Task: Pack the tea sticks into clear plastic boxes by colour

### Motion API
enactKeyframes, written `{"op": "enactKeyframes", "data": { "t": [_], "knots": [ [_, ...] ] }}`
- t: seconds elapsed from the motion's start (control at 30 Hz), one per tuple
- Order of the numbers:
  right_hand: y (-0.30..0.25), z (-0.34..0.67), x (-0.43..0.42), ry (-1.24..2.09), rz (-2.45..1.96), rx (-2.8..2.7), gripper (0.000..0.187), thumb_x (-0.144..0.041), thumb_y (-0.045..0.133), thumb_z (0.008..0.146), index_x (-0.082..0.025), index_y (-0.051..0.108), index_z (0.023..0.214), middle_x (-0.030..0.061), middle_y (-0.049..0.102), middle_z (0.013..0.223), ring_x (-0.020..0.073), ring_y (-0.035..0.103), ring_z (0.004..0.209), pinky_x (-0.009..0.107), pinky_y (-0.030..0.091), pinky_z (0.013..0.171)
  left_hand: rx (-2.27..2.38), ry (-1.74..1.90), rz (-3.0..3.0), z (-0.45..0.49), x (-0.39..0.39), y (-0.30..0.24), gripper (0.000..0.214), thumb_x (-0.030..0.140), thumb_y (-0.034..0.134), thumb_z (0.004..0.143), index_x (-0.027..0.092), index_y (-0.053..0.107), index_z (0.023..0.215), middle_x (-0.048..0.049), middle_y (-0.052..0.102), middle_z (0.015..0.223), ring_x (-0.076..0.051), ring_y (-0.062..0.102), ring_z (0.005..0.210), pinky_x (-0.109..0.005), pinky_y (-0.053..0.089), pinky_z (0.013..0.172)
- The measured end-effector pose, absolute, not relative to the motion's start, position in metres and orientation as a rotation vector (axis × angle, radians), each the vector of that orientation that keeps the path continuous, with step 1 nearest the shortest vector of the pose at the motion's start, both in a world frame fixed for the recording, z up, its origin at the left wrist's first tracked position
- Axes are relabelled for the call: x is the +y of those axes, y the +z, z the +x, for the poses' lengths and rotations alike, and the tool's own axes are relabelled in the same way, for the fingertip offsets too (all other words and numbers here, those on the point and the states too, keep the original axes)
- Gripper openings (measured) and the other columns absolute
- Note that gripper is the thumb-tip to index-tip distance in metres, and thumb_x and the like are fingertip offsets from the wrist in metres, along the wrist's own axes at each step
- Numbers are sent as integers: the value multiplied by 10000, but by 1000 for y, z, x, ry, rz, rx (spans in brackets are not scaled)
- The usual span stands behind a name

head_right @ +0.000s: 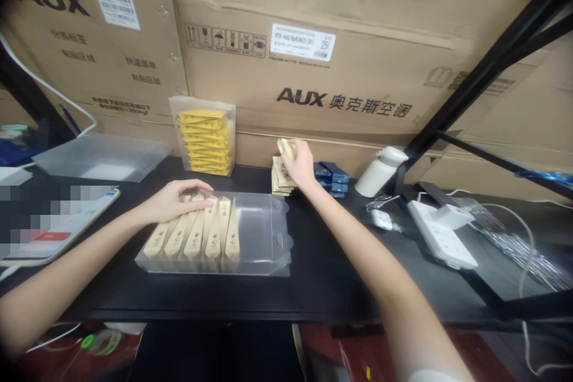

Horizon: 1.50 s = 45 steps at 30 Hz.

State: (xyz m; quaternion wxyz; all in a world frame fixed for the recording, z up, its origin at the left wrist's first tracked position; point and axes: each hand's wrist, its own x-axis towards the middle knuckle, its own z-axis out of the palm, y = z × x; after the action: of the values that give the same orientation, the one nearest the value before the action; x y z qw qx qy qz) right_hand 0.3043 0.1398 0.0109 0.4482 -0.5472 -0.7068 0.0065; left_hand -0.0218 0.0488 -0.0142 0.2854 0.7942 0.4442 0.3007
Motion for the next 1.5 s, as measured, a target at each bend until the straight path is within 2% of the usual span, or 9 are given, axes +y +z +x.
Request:
{"op": "enactKeyframes", "data": {
  "t": [0.13,0.23,0.4,0.57,0.77,1.0,1.17,1.37,1.5],
  "knots": [
    [28,330,86,942,-1126,-1287,387,-388,525,845,-250,534,1207,83,616,1286,278,613,1148,498,550,908,1206,802,2124,-22,47,-13,425,533,702,768,201,679,1033,-46,732,1021,-236,669,976,-359,481,910],
    [30,355,36,1520,-1103,-1073,422,-445,557,849,-186,577,1180,129,671,1203,307,637,1141,520,556,927,1221,808,2119,-21,46,-12,425,535,701,766,206,679,1035,-41,734,1026,-235,669,981,-357,480,919],
    [10,382,-17,1627,-1237,-1022,492,-126,729,713,-175,609,1188,116,670,1254,251,665,1133,340,558,974,1242,795,2119,-19,45,-11,415,535,695,768,209,682,1025,-39,736,1026,-234,670,982,-353,486,919],
    [-5,376,-23,1886,-1351,-1350,418,-290,747,792,-114,642,1156,145,738,1049,230,743,911,278,620,748,1234,798,2105,-20,47,-13,433,540,705,755,206,679,1029,-47,734,1028,-242,668,991,-371,489,931],
    [-13,346,-6,1765,-1346,-1649,332,-384,765,758,-138,688,967,54,745,811,180,729,660,231,573,533,1227,805,2095,-21,47,-14,436,539,704,760,206,677,1039,-51,733,1039,-245,669,1000,-376,497,941],
    [-25,346,10,1507,-1240,-1742,427,-264,854,626,-148,721,1015,47,750,921,174,705,785,244,558,648,1230,815,2117,-20,46,-13,432,544,693,766,206,679,1034,-53,736,1036,-251,673,992,-384,498,937],
    [-35,342,2,1366,-1209,-1650,445,-388,770,754,-157,705,1130,93,744,1052,209,710,832,337,594,731,1231,817,2128,-20,45,-12,432,545,690,769,201,682,1031,-49,737,1022,-249,672,986,-375,495,930],
    [-39,304,-15,1124,-1043,-1929,413,-447,548,932,-211,672,1247,72,690,1233,296,626,1169,456,485,1024,1269,840,2098,-18,43,-13,452,557,698,750,196,690,1021,-56,736,1020,-255,673,978,-381,497,930],
    [-35,296,-9,1348,-897,-2056,624,-388,807,714,-234,635,1294,58,656,1299,298,588,1241,456,430,1093,1283,837,2077,-17,42,-13,451,558,703,745,205,690,1024,-54,736,1032,-259,670,990,-393,492,943]
  ]
}}
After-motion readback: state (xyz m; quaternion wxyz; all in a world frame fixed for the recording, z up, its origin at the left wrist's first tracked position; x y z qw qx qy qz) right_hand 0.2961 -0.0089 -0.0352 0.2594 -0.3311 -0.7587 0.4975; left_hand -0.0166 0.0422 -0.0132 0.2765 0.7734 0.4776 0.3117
